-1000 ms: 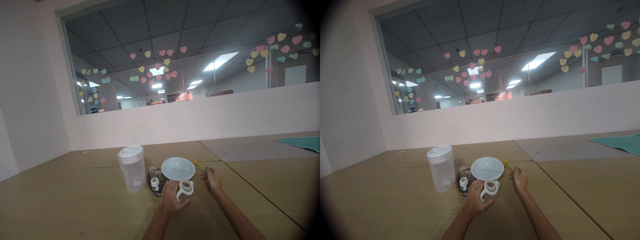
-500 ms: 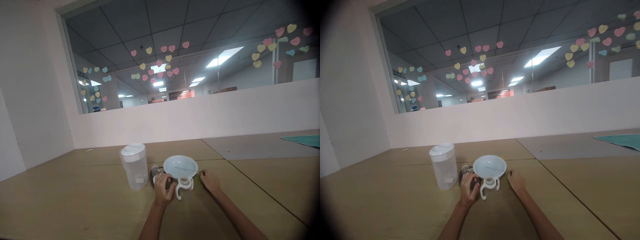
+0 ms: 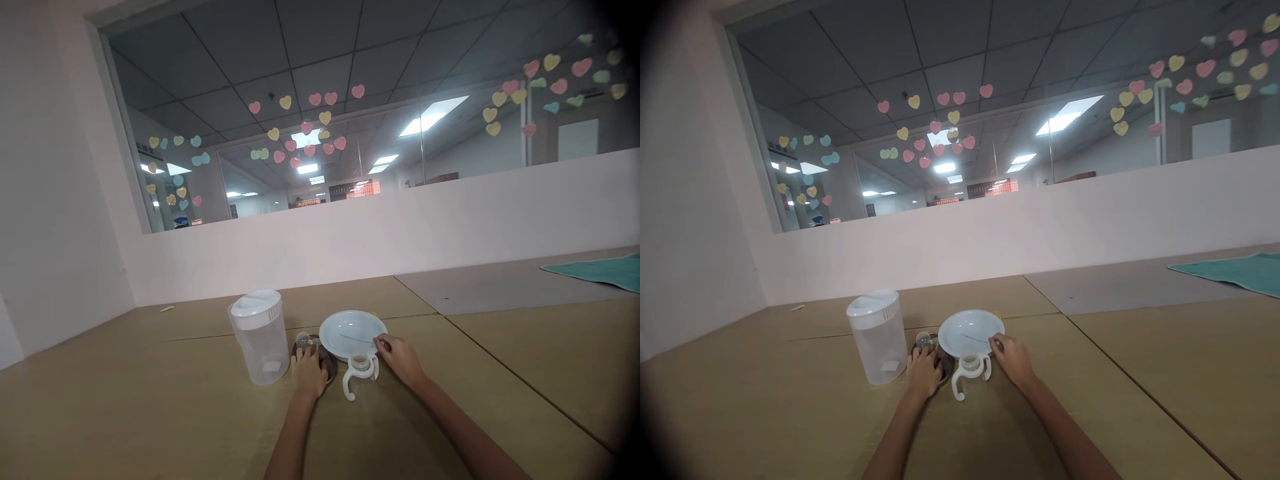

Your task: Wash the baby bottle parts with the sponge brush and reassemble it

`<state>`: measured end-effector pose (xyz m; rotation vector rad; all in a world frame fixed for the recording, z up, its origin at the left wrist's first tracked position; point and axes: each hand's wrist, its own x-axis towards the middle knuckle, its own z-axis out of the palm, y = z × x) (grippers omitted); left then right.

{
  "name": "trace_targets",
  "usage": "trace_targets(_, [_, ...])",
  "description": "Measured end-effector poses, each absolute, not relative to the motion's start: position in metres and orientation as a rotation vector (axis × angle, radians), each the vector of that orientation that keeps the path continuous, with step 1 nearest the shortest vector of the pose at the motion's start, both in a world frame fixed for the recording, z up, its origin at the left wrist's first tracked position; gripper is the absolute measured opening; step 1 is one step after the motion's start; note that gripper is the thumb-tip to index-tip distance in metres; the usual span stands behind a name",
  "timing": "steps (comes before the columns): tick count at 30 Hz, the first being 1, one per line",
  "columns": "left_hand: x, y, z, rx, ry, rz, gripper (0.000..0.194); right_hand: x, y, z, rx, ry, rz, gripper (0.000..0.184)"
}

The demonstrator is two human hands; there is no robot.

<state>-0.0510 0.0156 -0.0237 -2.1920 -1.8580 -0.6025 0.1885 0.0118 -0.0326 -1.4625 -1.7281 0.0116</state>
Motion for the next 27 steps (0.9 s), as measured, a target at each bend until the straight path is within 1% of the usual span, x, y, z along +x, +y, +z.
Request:
trace_targets(8, [-0.046, 0.025, -0.016, -2.165, -1.877, -0.54, 0.034, 0.188, 0.015, -0.033, -1.437, -1.678, 0.062, 0.038])
trace_targets(15, [-0.05, 0.039, -0.016, -2.142, -1.982, -0.712, 0.023, 0.188, 0.018, -0.034, -1.411, -1.67, 0.041, 0.038])
trace_targets(21, [-0.057, 0.039, -0.011, -2.122, -2.113, -1.091, 0.025, 0.188, 0.015, -0.031, -1.41, -1.639, 0.091, 0.037])
trace_targets(24, [-0.059, 0.044, -0.01, -2.124, -2.157, -1.386, 0.026, 0.188, 0.014, -0.031, -1.411, -1.636, 0.11, 0.038])
trace_targets(27, [-0.06, 0.049, -0.011, -2.117, -2.154, -1.731, 0.034, 0.189, 0.015, -0.033, -1.392, -1.639, 0.122, 0.039])
